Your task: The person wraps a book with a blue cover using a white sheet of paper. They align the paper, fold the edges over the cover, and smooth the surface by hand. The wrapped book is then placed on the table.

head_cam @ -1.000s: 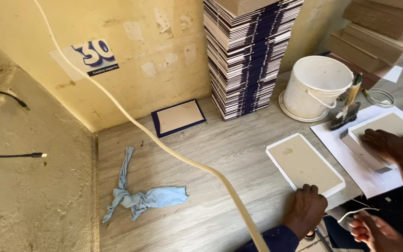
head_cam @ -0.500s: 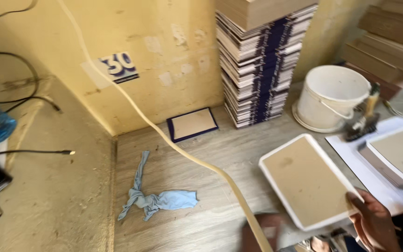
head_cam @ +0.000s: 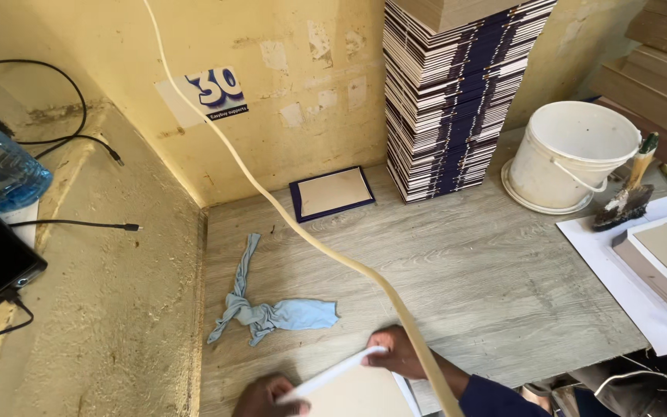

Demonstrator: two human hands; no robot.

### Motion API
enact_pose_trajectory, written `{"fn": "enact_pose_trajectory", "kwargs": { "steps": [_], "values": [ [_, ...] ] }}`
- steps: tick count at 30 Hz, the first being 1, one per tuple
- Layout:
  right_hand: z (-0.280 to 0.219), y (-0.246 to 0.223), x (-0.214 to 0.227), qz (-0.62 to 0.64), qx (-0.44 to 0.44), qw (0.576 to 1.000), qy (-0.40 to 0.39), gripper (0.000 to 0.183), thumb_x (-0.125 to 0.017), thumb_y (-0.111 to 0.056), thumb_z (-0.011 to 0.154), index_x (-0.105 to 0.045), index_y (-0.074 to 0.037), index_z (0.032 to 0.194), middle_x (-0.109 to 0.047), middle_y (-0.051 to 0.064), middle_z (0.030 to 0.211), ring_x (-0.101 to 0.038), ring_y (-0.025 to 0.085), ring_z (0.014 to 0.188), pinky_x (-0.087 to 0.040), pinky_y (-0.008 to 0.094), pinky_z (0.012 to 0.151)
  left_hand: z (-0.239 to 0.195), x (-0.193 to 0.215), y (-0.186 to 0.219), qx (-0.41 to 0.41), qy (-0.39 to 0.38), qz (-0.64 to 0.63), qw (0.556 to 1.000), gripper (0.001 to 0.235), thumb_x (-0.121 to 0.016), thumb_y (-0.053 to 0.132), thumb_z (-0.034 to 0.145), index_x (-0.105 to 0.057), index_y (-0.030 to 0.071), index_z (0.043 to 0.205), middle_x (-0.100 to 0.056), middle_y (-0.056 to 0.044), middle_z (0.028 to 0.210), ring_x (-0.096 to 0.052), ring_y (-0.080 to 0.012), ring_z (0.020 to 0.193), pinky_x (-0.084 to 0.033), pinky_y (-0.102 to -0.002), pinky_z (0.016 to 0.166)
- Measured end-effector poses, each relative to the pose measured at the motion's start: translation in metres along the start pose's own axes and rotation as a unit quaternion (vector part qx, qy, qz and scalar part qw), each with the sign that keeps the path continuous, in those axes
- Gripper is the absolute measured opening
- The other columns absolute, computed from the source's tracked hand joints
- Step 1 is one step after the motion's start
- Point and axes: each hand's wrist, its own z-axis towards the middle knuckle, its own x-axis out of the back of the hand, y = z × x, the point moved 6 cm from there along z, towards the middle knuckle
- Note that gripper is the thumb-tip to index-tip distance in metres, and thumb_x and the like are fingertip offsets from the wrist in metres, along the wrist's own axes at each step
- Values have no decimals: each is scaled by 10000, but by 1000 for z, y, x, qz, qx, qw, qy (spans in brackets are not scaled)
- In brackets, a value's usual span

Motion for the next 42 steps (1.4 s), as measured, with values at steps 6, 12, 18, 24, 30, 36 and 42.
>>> {"fn": "enact_pose_trajectory", "kwargs": {
  "steps": [6,12,18,24,30,36,42],
  "values": [
    [31,-12,29,-160,74,965,196,406,-672,-595,977,-725,-213,851,-662,-27,794,-685,191,790,-509,365,742,60,17,26,-48,219,25,974,492,-929,678,575,-763,258,770,-792,81,945,-752,-158,913,-527,-366,822],
    [53,-35,-3,-289,120,945,101,881,-869,-841,628,-621,-119,1069,-585,110,1166,-528,328,1118,-419,486,979,85,-9,48,-185,248,237,921,341,-882,509,761,-718,320,992,-699,61,1090,-577,-279,1163,-388,-487,1046],
    [71,-73,-54,-369,212,896,124,308,-795,-221,731,-654,-106,979,-627,127,998,-540,375,978,-380,484,886,41,-84,74,-339,480,382,714,76,-566,248,938,-638,223,933,-555,-58,858,-537,-321,754,-469,-475,774],
    [2,-70,-78,-381,299,842,237,331,-648,-208,1010,-784,23,1204,-744,221,1271,-685,413,1180,-477,532,1115,-20,-72,95,-250,621,185,719,507,-389,487,1033,-740,254,1315,-748,42,1103,-666,-235,914,-501,-432,1039],
    [-7,-97,-15,-380,195,893,144,463,-871,-331,850,-680,-97,1202,-682,142,1233,-546,382,1317,-393,538,1081,5,-85,83,-215,568,207,767,489,-490,457,885,-762,342,1275,-731,-59,1158,-654,-322,931,-494,-498,939],
    [2,-4,-55,-529,170,797,237,627,-638,-475,997,-649,-8,1415,-607,228,1521,-521,397,1431,-275,525,1272,-6,-78,95,-238,564,225,758,319,-597,390,850,-747,248,1093,-674,-89,969,-636,-355,851,-502,-488,825],
    [57,-124,6,-185,337,921,59,377,-706,-182,1031,-716,-137,1405,-640,140,1531,-581,328,1421,-445,463,1193,-2,-81,93,-220,523,261,781,633,-579,374,840,-633,367,1471,-643,-63,961,-599,-324,845,-480,-464,864]
  ]
}}
